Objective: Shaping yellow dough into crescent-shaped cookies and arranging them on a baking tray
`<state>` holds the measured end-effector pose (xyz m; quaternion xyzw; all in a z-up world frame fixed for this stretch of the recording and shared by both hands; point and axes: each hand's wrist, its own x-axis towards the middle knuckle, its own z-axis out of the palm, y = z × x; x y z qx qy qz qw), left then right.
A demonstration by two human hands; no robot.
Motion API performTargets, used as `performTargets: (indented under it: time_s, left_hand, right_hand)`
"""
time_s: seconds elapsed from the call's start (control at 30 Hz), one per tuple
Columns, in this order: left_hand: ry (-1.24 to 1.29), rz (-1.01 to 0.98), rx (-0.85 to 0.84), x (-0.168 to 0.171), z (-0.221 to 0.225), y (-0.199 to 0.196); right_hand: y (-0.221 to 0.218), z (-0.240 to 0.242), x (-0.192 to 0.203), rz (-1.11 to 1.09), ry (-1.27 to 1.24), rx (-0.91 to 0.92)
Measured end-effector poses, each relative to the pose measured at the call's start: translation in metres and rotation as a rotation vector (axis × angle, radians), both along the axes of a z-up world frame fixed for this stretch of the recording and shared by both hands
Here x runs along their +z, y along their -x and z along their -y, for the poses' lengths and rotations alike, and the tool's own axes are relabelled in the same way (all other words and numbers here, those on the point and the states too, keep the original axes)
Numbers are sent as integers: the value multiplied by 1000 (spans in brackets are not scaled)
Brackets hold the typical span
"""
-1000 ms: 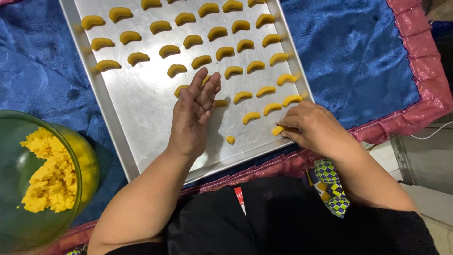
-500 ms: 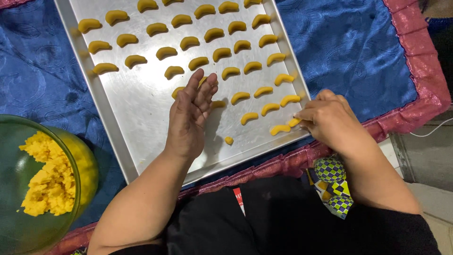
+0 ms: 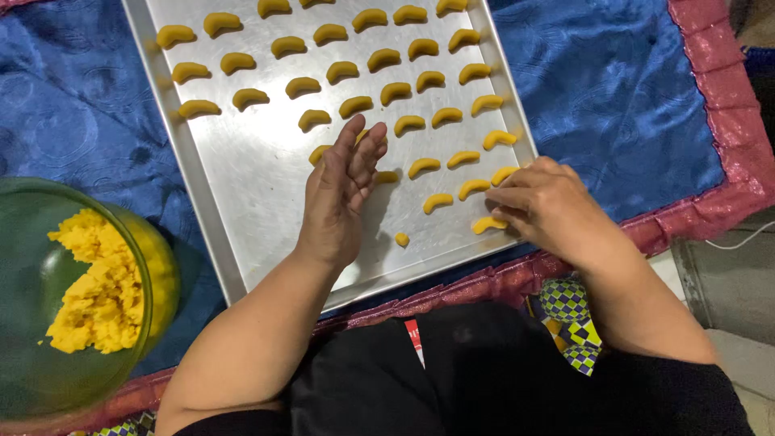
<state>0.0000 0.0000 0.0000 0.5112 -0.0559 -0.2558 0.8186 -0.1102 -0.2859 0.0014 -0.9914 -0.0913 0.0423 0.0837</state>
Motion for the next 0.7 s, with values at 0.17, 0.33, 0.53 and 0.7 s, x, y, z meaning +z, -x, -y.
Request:
performTargets:
  time_s: [0.17,0.33,0.53,0.7]
  left_hand:
    - [-25,-18,49,4,-1,-2]
    - [4,-19,96,4,-3,-4]
    - [66,-44,155,3,-3,-7]
    - [141,-89,212,-2,-8,-16]
  right_hand:
    - [-12,-26,-7,121,-150,100]
    - [-21,-57,-18,225,-235,186]
    - [-24,-108,-30,58,-372,384]
    - [-32,-124,-45,-44,-469,405]
